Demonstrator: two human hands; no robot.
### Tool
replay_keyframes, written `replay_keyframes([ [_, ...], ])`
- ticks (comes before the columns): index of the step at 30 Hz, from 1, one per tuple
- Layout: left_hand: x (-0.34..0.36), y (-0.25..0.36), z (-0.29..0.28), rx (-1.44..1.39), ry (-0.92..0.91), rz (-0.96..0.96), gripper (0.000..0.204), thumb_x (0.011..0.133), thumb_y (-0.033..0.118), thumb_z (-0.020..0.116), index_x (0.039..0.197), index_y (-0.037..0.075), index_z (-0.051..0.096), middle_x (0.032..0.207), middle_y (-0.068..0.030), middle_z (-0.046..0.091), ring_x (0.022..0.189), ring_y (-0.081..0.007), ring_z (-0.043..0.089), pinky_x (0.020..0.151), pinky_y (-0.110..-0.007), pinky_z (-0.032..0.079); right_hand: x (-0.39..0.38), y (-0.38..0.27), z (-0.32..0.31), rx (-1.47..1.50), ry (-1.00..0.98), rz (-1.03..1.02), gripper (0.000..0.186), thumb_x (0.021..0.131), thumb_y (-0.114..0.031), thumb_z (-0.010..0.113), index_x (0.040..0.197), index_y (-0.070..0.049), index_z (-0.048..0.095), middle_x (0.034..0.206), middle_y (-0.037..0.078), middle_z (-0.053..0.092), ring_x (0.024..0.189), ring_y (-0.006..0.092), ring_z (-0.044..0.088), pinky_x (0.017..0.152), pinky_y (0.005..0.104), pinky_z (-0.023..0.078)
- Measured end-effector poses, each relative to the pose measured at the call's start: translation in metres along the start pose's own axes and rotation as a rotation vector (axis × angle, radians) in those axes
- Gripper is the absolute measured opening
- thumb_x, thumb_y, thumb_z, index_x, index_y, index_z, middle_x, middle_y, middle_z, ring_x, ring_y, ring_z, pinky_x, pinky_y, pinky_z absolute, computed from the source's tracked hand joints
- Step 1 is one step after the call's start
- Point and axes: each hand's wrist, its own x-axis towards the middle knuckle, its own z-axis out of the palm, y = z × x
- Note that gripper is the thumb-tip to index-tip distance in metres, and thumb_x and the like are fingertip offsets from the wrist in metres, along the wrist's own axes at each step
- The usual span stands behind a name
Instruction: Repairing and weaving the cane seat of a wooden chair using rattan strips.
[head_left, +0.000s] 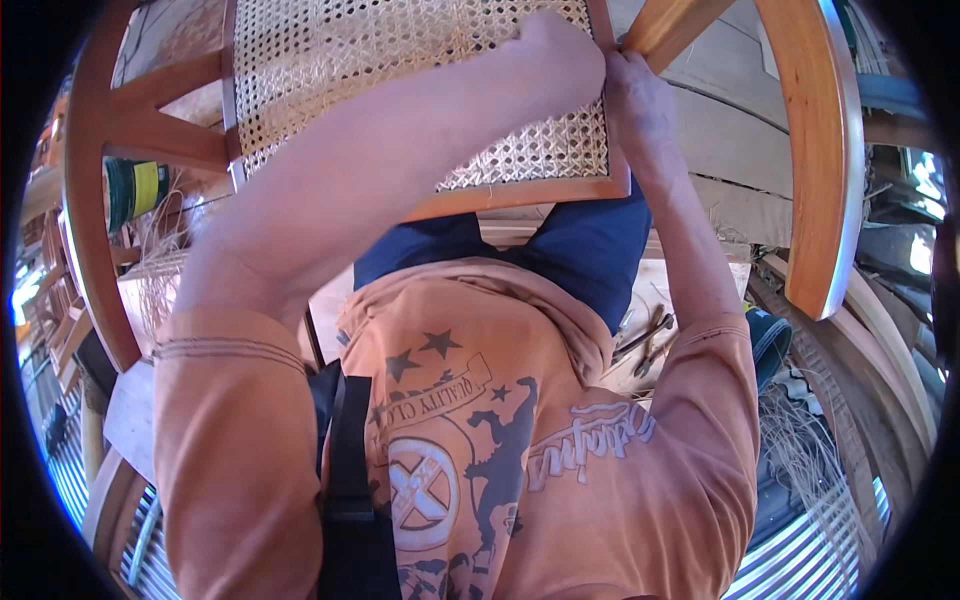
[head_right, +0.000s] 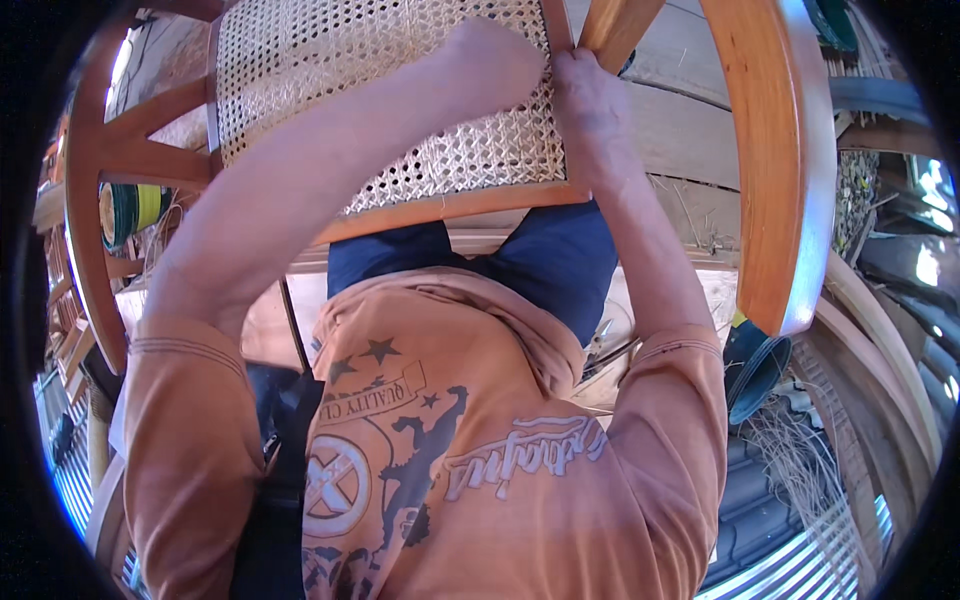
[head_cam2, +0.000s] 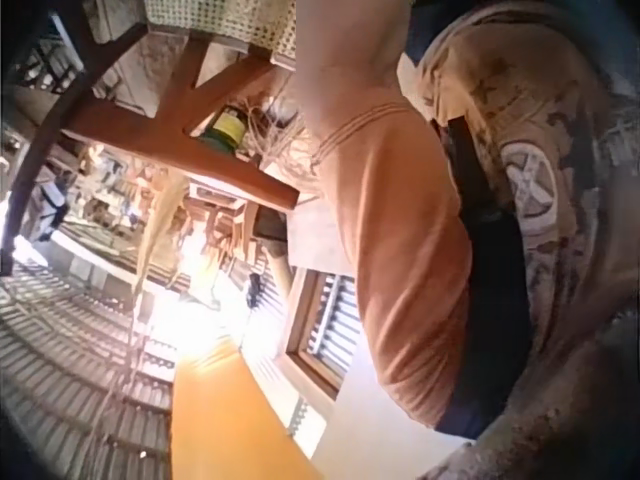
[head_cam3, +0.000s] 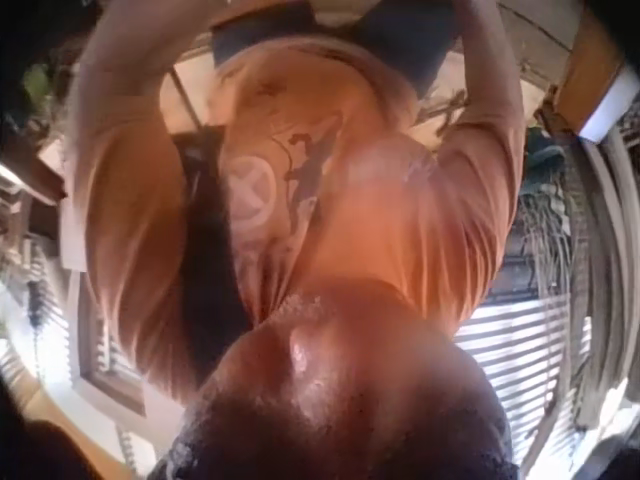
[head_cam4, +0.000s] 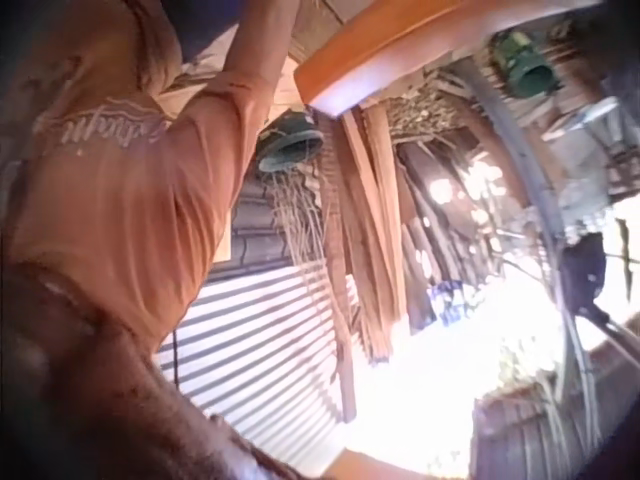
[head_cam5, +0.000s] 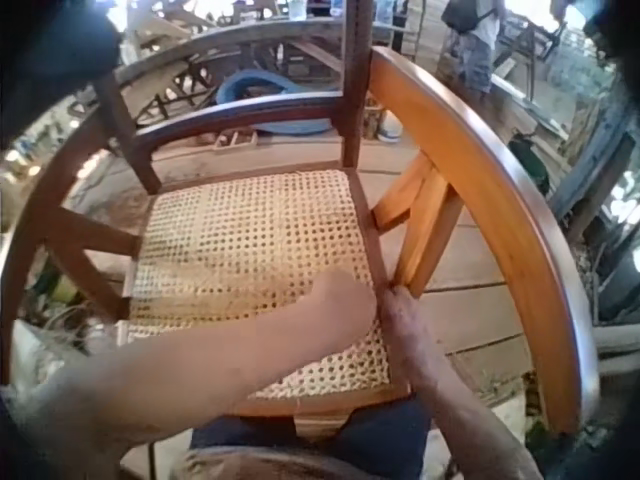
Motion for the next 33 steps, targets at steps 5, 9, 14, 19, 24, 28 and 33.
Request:
replay_keyframes([
  [5,0.007,-0.041,0.0,-0.277,-0.127,0.092,0.032,0.085,0.027,0.047,0.095,0.005,0.067,0.095,-0.0164,0.065,0.092,-0.0308,0.062,0.081,-0.037,0.048,0.002,-0.009,-0.003,-0.013,0.043,-0.055,0.012,0.08,-0.005,0.046,0.088,-0.007,0.056,0.091,0.014,0.06,0.079,0.0351,0.062,0.065,0.0443,0.05],
  [9,-0.012,-0.026,0.026,-0.096,0.342,0.017,0.03,0.084,0.024,0.046,0.093,0.004,0.067,0.093,-0.0172,0.065,0.087,-0.032,0.063,0.078,-0.039,0.049,0.0,0.001,-0.007,0.004,-0.046,-0.054,0.012,0.08,-0.006,0.047,0.087,-0.007,0.056,0.086,0.014,0.061,0.079,0.0356,0.061,0.065,0.0447,0.05],
  [14,-0.005,-0.011,-0.024,-0.066,-0.091,-0.009,0.027,0.083,0.02,0.046,0.087,0.005,0.069,0.085,-0.0138,0.067,0.078,-0.0278,0.066,0.067,-0.039,0.051,-0.008,0.004,-0.004,0.098,-0.009,-0.006,0.012,0.08,-0.01,0.056,0.091,-0.004,0.058,0.087,0.016,0.06,0.085,0.0353,0.058,0.071,0.0435,0.048],
  [19,0.002,-0.012,-0.034,0.094,-0.031,0.194,0.025,0.082,0.018,0.048,0.087,0.006,0.069,0.083,-0.0124,0.067,0.078,-0.0258,0.066,0.066,-0.038,0.051,-0.006,-0.001,-0.003,0.124,0.018,0.054,0.016,0.08,-0.012,0.053,0.094,-0.006,0.057,0.088,0.018,0.061,0.081,0.0374,0.059,0.069,0.0456,0.048],
  [24,0.001,-0.012,-0.035,-0.079,-0.079,0.065,0.025,0.082,0.017,0.048,0.089,0.005,0.068,0.086,-0.0131,0.067,0.081,-0.0275,0.065,0.071,-0.039,0.051,-0.009,-0.011,-0.006,0.195,0.121,0.063,0.027,0.078,-0.01,0.051,0.104,-0.008,0.054,0.096,0.021,0.06,0.08,0.0386,0.06,0.069,0.0475,0.049],
  [28,0.003,-0.02,-0.027,-0.16,-0.159,0.089,0.026,0.081,0.018,0.048,0.093,0.005,0.068,0.093,-0.0144,0.066,0.087,-0.0287,0.064,0.078,-0.04,0.048,-0.006,-0.021,-0.016,0.359,0.05,0.221,0.02,0.086,-0.02,0.045,0.095,-0.005,0.056,0.086,0.011,0.058,0.077,0.0253,0.055,0.067,0.0372,0.045],
  [33,0.004,-0.009,-0.045,-0.158,-0.228,0.051,0.026,0.082,0.02,0.05,0.094,0.004,0.067,0.093,-0.0145,0.066,0.085,-0.0277,0.064,0.075,-0.039,0.049,-0.01,-0.019,0.007,1.643,0.094,0.527,0.03,0.094,-0.026,0.037,0.086,-0.002,0.052,0.08,0.006,0.054,0.076,0.016,0.05,0.068,0.031,0.042],
])
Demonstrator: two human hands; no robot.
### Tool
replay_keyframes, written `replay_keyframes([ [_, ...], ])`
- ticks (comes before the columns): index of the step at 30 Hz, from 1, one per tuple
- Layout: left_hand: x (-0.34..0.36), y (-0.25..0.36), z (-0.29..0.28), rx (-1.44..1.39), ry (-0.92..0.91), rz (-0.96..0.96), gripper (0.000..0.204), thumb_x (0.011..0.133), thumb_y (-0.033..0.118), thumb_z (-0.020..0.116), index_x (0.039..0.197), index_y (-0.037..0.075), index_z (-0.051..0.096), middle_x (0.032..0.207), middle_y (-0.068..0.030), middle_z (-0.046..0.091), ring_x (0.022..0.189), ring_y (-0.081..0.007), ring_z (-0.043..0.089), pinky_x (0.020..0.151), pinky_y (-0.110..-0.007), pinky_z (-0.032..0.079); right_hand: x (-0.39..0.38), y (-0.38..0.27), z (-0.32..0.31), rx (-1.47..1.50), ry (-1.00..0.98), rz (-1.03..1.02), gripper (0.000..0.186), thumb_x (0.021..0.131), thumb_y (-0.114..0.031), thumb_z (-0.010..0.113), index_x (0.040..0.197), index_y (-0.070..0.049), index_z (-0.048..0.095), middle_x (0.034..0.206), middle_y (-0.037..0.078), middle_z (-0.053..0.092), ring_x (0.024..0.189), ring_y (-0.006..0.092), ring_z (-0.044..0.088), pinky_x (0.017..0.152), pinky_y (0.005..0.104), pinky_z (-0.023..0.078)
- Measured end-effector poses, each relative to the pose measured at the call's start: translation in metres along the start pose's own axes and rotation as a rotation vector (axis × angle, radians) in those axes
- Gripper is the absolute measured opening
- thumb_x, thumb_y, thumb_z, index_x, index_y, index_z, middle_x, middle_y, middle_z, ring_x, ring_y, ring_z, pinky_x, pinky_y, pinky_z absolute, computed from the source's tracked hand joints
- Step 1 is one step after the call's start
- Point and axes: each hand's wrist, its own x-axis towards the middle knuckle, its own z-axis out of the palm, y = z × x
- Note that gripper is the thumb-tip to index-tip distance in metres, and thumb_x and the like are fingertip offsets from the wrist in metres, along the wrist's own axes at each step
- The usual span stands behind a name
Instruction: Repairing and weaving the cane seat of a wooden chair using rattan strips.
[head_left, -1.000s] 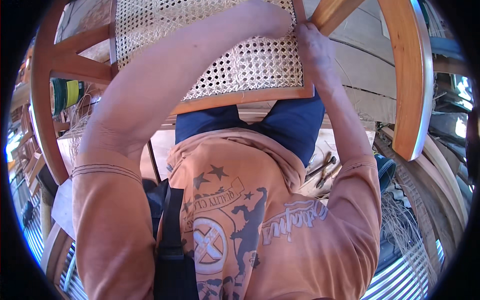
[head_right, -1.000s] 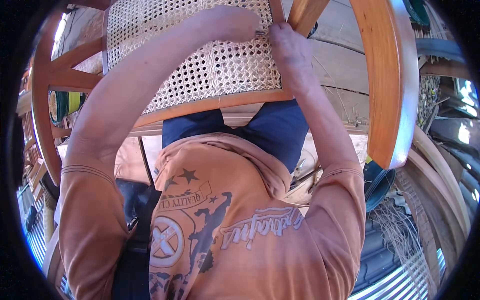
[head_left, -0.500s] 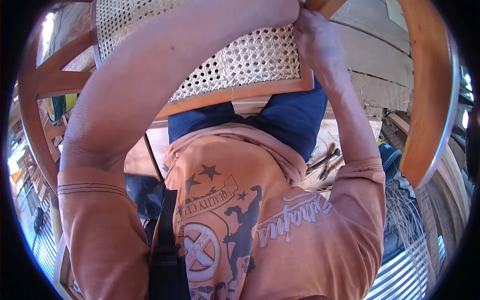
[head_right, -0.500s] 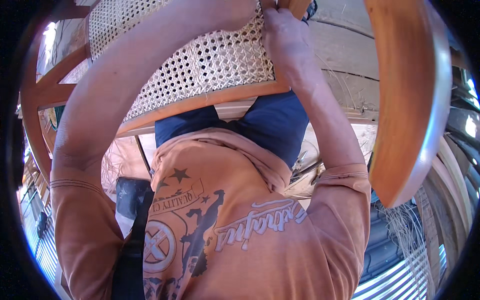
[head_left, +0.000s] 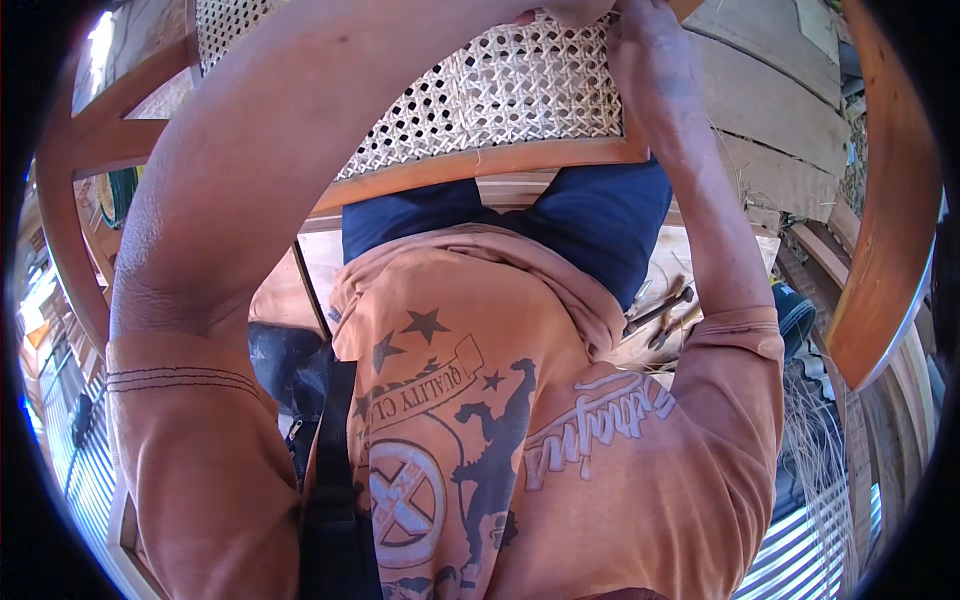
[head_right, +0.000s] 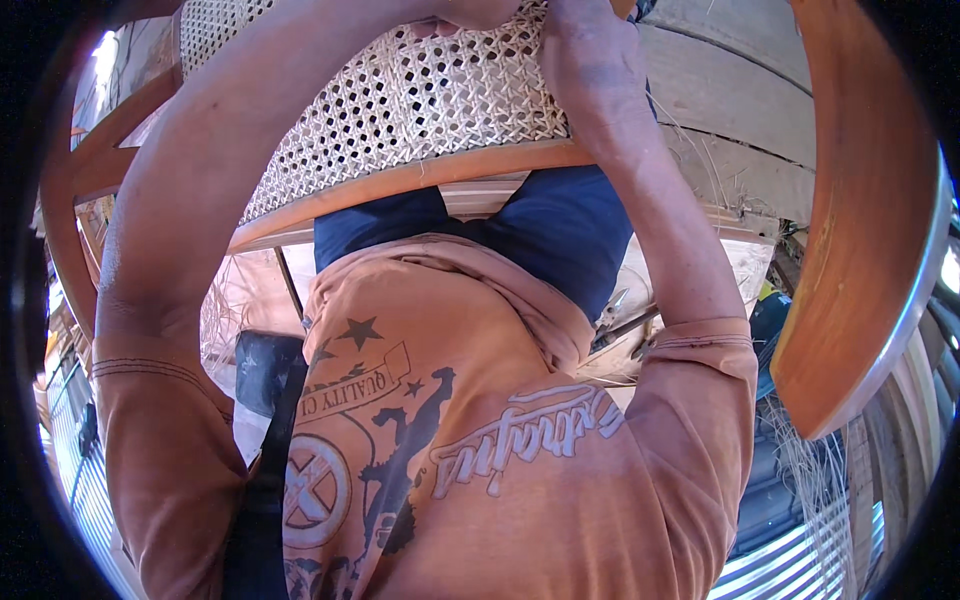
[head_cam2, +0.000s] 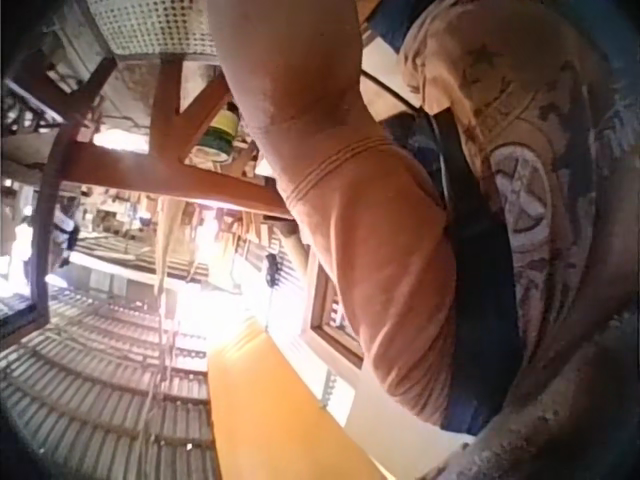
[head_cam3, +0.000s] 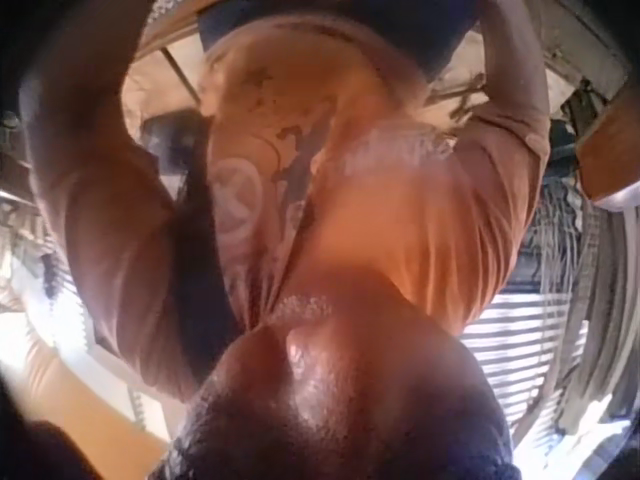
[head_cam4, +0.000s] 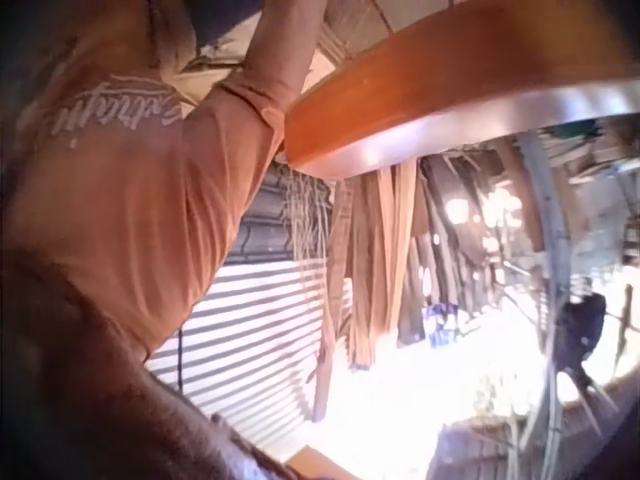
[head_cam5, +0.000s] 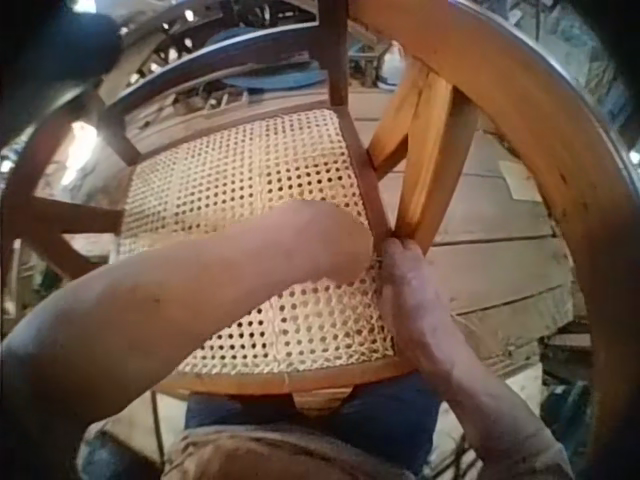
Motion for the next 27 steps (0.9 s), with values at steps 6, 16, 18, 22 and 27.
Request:
replay_keyframes([
  [6,-0.014,0.007,-0.015,-0.472,-0.161,-0.414,0.024,0.079,0.014,0.047,0.086,-0.001,0.065,0.082,-0.0154,0.064,0.066,-0.0263,0.061,0.06,-0.037,0.048,-0.008,-0.02,0.004,-0.807,0.017,-0.145,0.03,0.095,-0.025,0.035,0.09,-0.001,0.052,0.082,0.016,0.052,0.076,0.0237,0.049,0.069,0.0344,0.041],
  [16,0.007,-0.02,0.008,-0.091,-0.234,-0.054,0.023,0.078,0.011,0.047,0.078,-0.004,0.064,0.074,-0.0182,0.063,0.064,-0.0297,0.061,0.06,-0.04,0.048,0.011,-0.008,-0.008,-1.396,-0.036,-0.513,0.014,0.082,-0.007,0.044,0.09,-0.001,0.053,0.085,0.022,0.056,0.08,0.0398,0.057,0.066,0.0458,0.047],
  [18,0.018,-0.027,0.024,-0.02,-0.165,-0.038,0.024,0.08,0.012,0.047,0.079,-0.003,0.065,0.076,-0.019,0.064,0.066,-0.0304,0.062,0.062,-0.04,0.048,0.011,-0.019,-0.001,-1.414,-0.073,-0.445,0.013,0.082,-0.006,0.045,0.09,-0.001,0.054,0.085,0.021,0.057,0.08,0.0394,0.058,0.067,0.0452,0.047],
  [22,-0.021,-0.032,0.033,0.052,0.106,-0.282,0.027,0.082,0.021,0.048,0.084,0.001,0.067,0.085,-0.0177,0.065,0.076,-0.0332,0.063,0.071,-0.04,0.049,-0.008,-0.061,0.027,-1.3,-0.089,-0.331,0.012,0.084,-0.007,0.048,0.087,0.002,0.055,0.088,0.021,0.059,0.082,0.0355,0.058,0.07,0.0414,0.046],
  [27,-0.097,-0.049,0.013,-0.001,0.02,-0.407,0.035,0.082,0.028,0.047,0.085,-0.001,0.065,0.085,-0.0216,0.064,0.081,-0.0362,0.061,0.077,-0.044,0.046,0.033,-0.03,0.032,-0.933,-0.533,-0.551,0.027,0.089,-0.021,0.052,0.101,0.003,0.058,0.089,0.019,0.061,0.085,0.0297,0.058,0.076,0.0344,0.045],
])
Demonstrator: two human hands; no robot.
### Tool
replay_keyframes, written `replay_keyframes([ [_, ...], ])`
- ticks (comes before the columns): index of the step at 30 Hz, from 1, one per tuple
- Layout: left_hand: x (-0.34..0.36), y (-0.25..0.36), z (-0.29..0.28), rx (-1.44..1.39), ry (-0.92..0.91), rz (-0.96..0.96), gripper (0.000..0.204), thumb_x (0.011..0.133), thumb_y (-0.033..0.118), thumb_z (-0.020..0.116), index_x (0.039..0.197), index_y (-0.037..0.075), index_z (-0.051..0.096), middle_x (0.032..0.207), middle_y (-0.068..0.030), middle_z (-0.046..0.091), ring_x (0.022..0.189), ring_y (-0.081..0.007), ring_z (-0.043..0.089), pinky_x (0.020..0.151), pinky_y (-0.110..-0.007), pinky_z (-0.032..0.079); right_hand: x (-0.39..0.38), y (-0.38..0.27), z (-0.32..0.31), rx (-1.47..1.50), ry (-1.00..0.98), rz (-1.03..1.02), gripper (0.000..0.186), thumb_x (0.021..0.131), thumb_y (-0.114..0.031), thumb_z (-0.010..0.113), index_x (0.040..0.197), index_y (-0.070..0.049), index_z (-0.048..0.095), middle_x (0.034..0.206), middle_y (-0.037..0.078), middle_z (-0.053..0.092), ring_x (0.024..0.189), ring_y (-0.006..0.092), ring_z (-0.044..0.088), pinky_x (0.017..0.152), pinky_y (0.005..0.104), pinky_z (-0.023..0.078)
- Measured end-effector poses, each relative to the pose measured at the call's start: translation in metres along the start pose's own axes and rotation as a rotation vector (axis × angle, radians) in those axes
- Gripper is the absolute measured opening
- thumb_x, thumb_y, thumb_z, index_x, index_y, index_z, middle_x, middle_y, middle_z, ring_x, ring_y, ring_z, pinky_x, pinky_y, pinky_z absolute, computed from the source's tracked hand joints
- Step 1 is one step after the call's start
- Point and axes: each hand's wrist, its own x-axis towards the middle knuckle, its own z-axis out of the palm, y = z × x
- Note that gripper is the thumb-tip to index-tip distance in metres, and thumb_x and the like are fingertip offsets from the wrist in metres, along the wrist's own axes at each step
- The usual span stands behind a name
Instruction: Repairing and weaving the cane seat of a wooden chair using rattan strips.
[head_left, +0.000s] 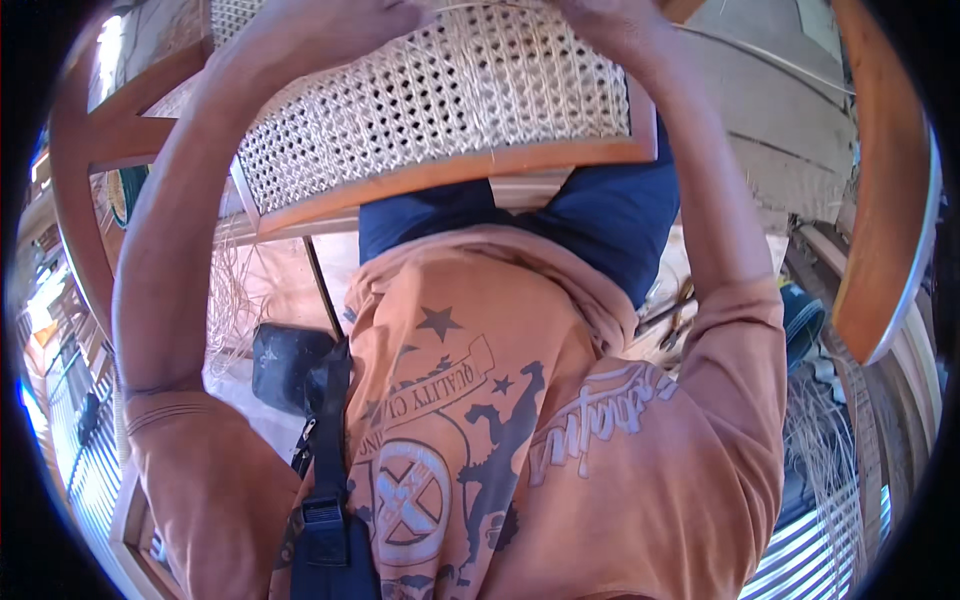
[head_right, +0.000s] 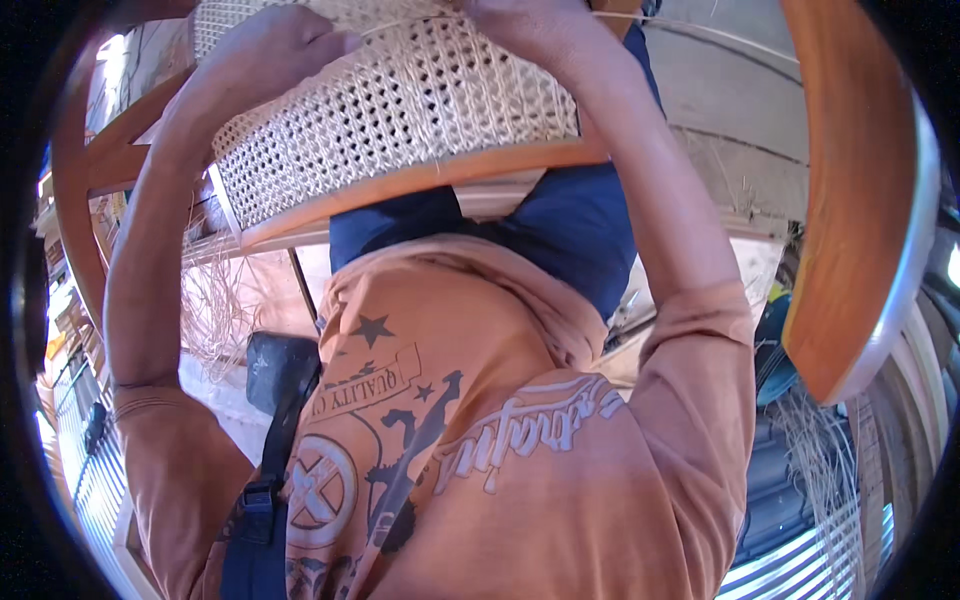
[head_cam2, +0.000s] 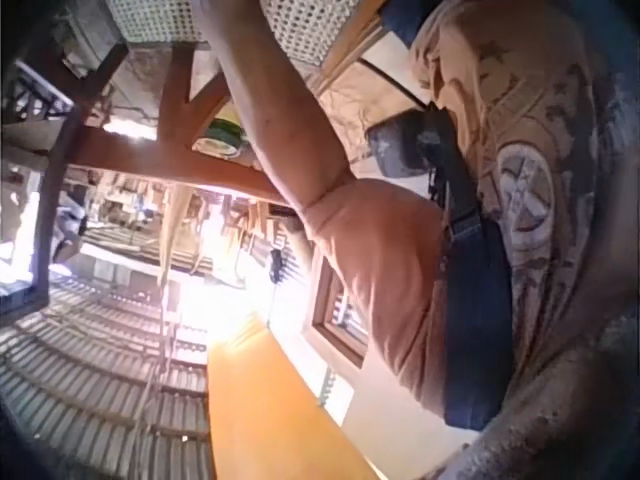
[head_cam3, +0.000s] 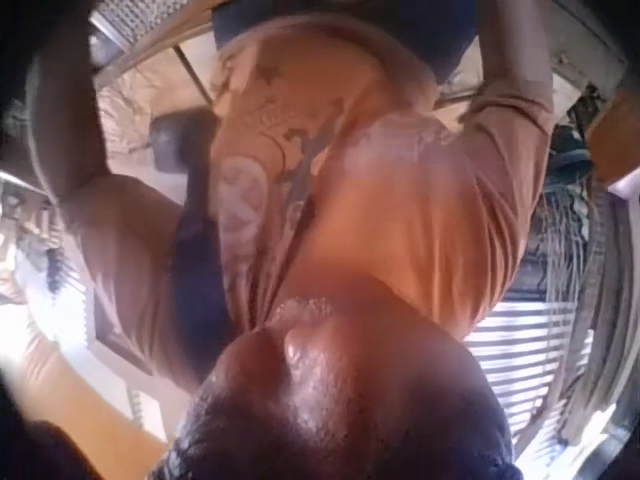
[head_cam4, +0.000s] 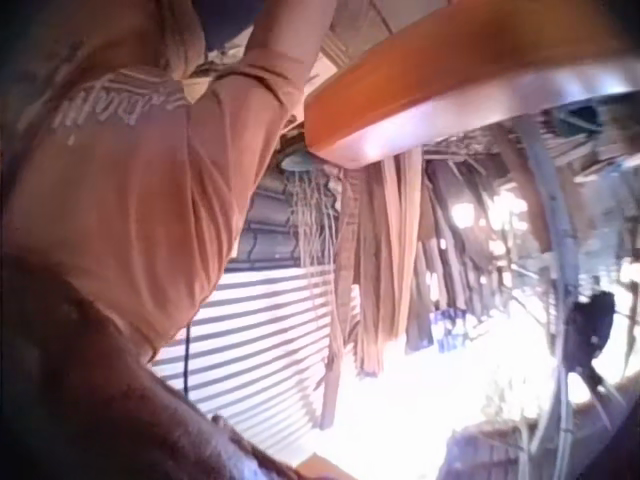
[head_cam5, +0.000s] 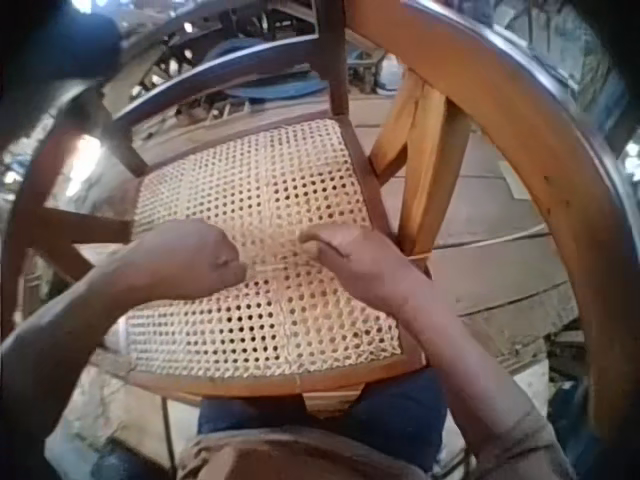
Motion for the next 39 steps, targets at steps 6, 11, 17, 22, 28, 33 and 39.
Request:
replay_keyframes([
  [6,0.042,0.006,0.029,-0.238,0.065,0.197,0.029,0.082,0.02,0.046,0.085,-0.002,0.065,0.085,-0.0225,0.063,0.081,-0.0365,0.062,0.076,-0.043,0.047,-0.014,-0.017,-0.031,-0.368,-0.077,0.226,0.019,0.083,-0.02,0.056,0.085,-0.002,0.058,0.079,0.02,0.06,0.077,0.0365,0.06,0.068,0.0416,0.046],
  [11,0.053,0.036,0.039,-0.142,0.293,0.389,0.025,0.08,0.016,0.047,0.083,0.0,0.067,0.084,-0.0189,0.065,0.079,-0.0334,0.064,0.071,-0.042,0.05,-0.027,-0.002,-0.021,-0.534,-0.06,0.366,0.011,0.078,-0.014,0.057,0.074,-0.004,0.057,0.07,0.021,0.058,0.072,0.0391,0.059,0.064,0.0461,0.048],
  [17,0.066,0.053,0.02,-0.078,0.149,0.312,0.023,0.079,0.016,0.049,0.08,0.002,0.067,0.081,-0.016,0.066,0.078,-0.0306,0.065,0.069,-0.041,0.051,-0.023,-0.013,-0.022,-0.365,0.005,0.525,0.012,0.077,-0.012,0.056,0.069,-0.004,0.055,0.064,0.019,0.058,0.065,0.0386,0.059,0.058,0.0459,0.047],
  [22,0.062,0.058,0.037,-0.144,0.246,0.316,0.022,0.079,0.015,0.049,0.08,0.003,0.067,0.078,-0.0142,0.066,0.077,-0.0299,0.065,0.067,-0.04,0.051,-0.019,-0.019,-0.026,-0.574,0.044,0.364,0.015,0.079,-0.011,0.05,0.066,-0.003,0.054,0.061,0.018,0.057,0.064,0.0374,0.059,0.056,0.0441,0.046],
  [28,0.052,0.064,0.055,-0.089,0.383,0.208,0.02,0.08,0.014,0.049,0.078,0.007,0.068,0.072,-0.0126,0.065,0.07,-0.0262,0.066,0.061,-0.036,0.052,-0.026,-0.006,-0.012,-0.531,0.027,0.228,0.02,0.083,-0.016,0.045,0.071,-0.003,0.055,0.068,0.02,0.057,0.07,0.0368,0.059,0.065,0.0431,0.047],
  [33,0.044,0.041,0.051,0.024,0.43,0.24,0.019,0.08,0.014,0.051,0.076,0.006,0.067,0.073,-0.0128,0.065,0.069,-0.0271,0.065,0.061,-0.037,0.051,-0.026,0.011,0.001,-0.629,0.072,0.075,0.011,0.08,-0.011,0.051,0.086,-0.004,0.056,0.083,0.017,0.058,0.08,0.0351,0.058,0.07,0.0412,0.047],
  [39,0.009,-0.026,0.08,0.006,0.33,0.028,0.03,0.089,0.031,0.047,0.092,0.007,0.065,0.083,-0.0137,0.066,0.079,-0.0314,0.064,0.072,-0.041,0.051,-0.017,-0.013,0.0,-0.306,0.225,0.229,0.022,0.083,-0.013,0.054,0.101,0.0,0.057,0.093,0.019,0.06,0.09,0.0341,0.059,0.076,0.0376,0.047],
])
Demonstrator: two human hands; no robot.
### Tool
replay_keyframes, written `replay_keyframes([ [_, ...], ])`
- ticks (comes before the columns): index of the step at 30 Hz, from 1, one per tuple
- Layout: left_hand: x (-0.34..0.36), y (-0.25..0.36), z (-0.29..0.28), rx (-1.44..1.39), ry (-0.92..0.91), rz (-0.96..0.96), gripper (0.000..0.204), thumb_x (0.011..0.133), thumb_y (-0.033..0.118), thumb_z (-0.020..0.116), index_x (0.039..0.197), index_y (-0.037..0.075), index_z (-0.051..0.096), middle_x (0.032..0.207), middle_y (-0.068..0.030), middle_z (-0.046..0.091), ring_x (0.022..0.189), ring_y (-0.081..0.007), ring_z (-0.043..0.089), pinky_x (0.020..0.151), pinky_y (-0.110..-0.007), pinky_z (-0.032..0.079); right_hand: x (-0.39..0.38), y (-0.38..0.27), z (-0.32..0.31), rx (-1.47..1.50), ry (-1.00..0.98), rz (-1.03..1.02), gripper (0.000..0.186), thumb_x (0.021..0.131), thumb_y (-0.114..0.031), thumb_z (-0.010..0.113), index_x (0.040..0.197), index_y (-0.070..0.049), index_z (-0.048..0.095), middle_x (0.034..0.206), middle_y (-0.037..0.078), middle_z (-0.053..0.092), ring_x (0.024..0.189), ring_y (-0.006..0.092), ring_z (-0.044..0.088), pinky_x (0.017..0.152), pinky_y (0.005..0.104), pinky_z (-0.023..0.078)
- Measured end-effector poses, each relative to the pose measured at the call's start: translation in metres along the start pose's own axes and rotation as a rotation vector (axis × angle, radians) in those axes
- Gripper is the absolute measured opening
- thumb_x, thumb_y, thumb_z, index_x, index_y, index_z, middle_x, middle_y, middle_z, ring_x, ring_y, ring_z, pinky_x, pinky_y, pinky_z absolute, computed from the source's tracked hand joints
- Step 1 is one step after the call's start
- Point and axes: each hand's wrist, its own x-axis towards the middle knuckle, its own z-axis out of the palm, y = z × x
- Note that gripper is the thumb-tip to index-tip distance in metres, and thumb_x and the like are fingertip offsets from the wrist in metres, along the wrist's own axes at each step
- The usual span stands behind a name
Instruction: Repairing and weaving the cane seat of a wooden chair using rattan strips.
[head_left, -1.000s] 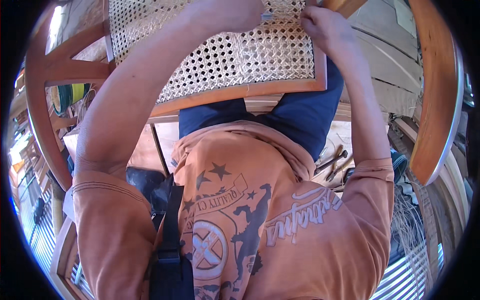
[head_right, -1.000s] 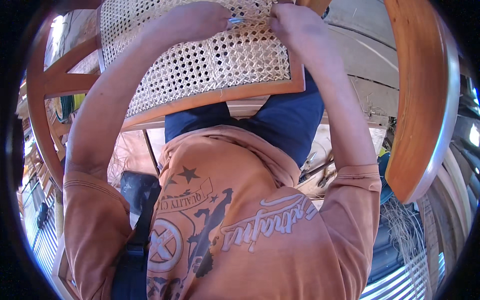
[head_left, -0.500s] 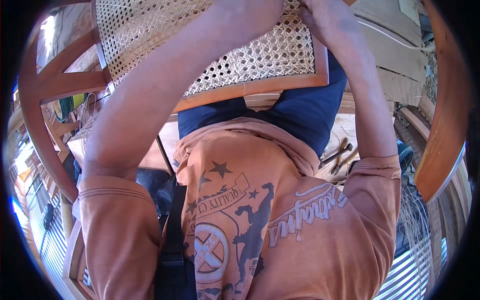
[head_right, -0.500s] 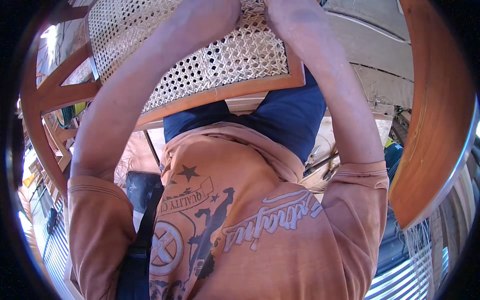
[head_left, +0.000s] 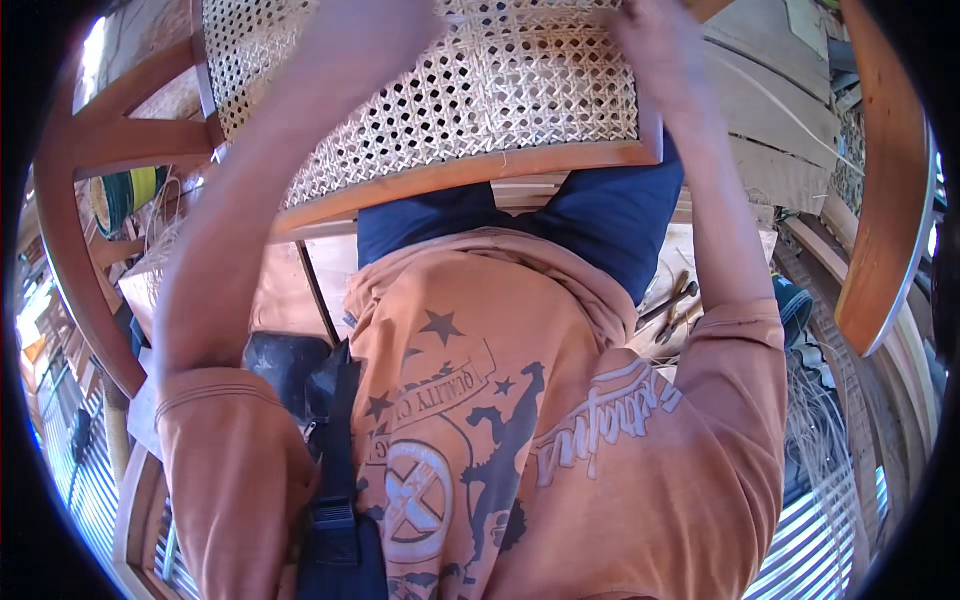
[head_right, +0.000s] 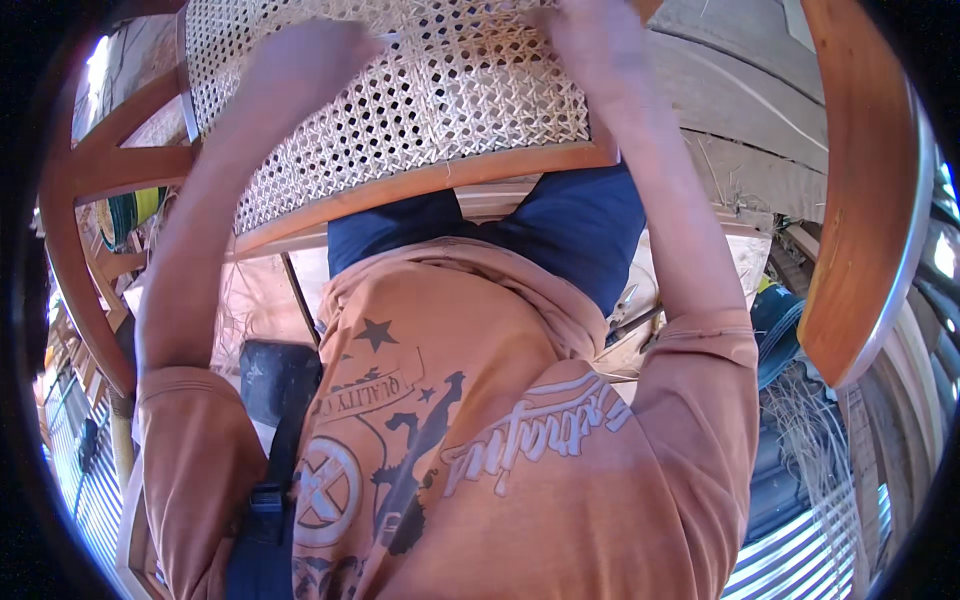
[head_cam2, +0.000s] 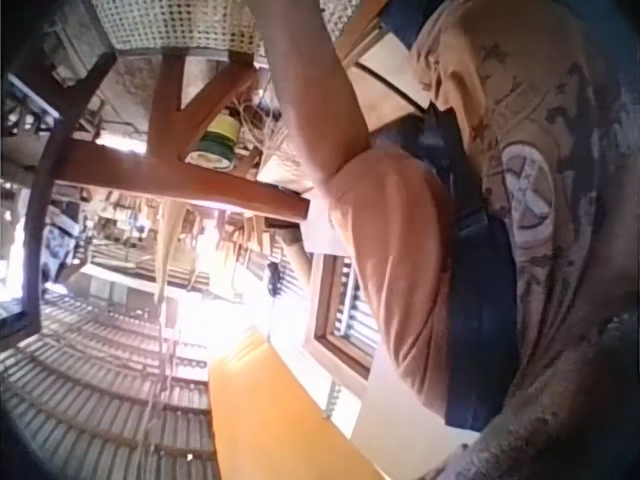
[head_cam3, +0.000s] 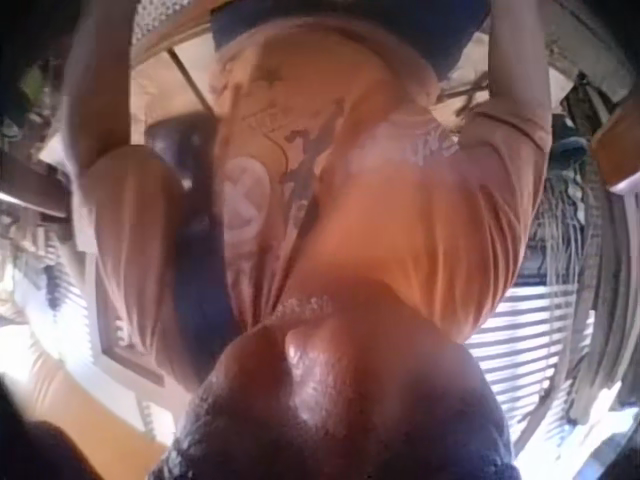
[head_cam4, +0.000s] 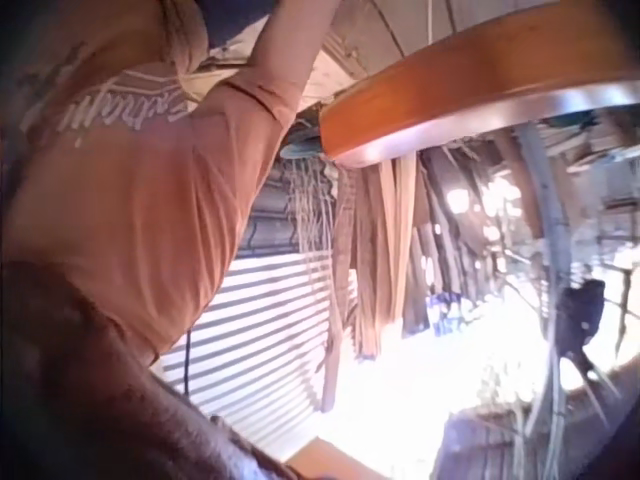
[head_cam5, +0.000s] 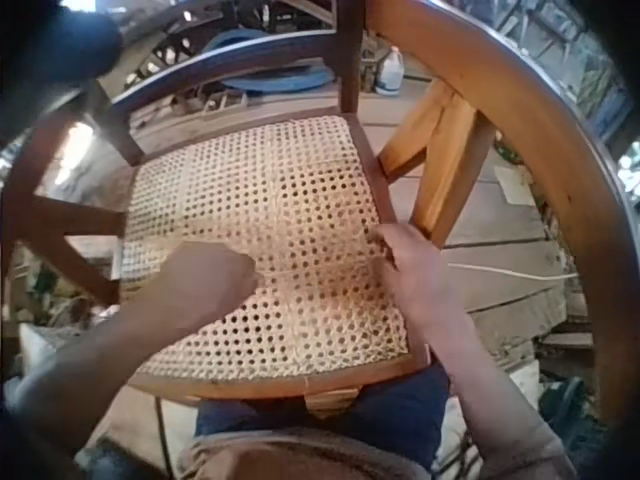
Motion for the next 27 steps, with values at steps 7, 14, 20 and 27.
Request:
replay_keyframes([
  [7,-0.01,0.005,-0.046,-0.115,0.059,0.032,0.038,0.091,0.037,0.044,0.09,0.004,0.063,0.08,-0.0176,0.063,0.079,-0.0352,0.061,0.073,-0.045,0.047,0.024,-0.041,-0.01,0.218,-0.353,-0.03,0.023,0.089,-0.021,0.054,0.094,0.0,0.061,0.085,0.02,0.061,0.079,0.0306,0.06,0.07,0.0343,0.047],
  [14,0.025,0.033,-0.001,-0.178,0.361,0.402,0.022,0.079,0.014,0.048,0.071,0.001,0.064,0.072,-0.0164,0.064,0.069,-0.0303,0.064,0.059,-0.041,0.05,0.022,-0.004,-0.014,-0.264,-0.359,0.144,0.019,0.078,-0.02,0.06,0.081,-0.001,0.063,0.079,0.022,0.061,0.079,0.0361,0.061,0.071,0.0418,0.048],
  [20,0.055,0.066,-0.019,0.015,-0.04,0.33,0.02,0.079,0.012,0.049,0.071,0.003,0.065,0.071,-0.0142,0.065,0.067,-0.0293,0.064,0.059,-0.039,0.051,0.019,0.003,-0.016,-0.307,-0.345,0.111,0.018,0.077,-0.019,0.058,0.077,-0.001,0.062,0.077,0.023,0.061,0.077,0.0367,0.062,0.071,0.0423,0.049],
  [27,0.028,0.056,-0.009,-0.274,0.561,0.449,0.02,0.079,0.013,0.05,0.071,0.004,0.065,0.069,-0.0144,0.064,0.067,-0.0287,0.064,0.06,-0.038,0.05,0.016,-0.008,0.006,-0.408,-0.36,0.197,0.015,0.077,-0.017,0.058,0.079,-0.002,0.062,0.076,0.021,0.062,0.077,0.0373,0.062,0.07,0.0431,0.049],
])
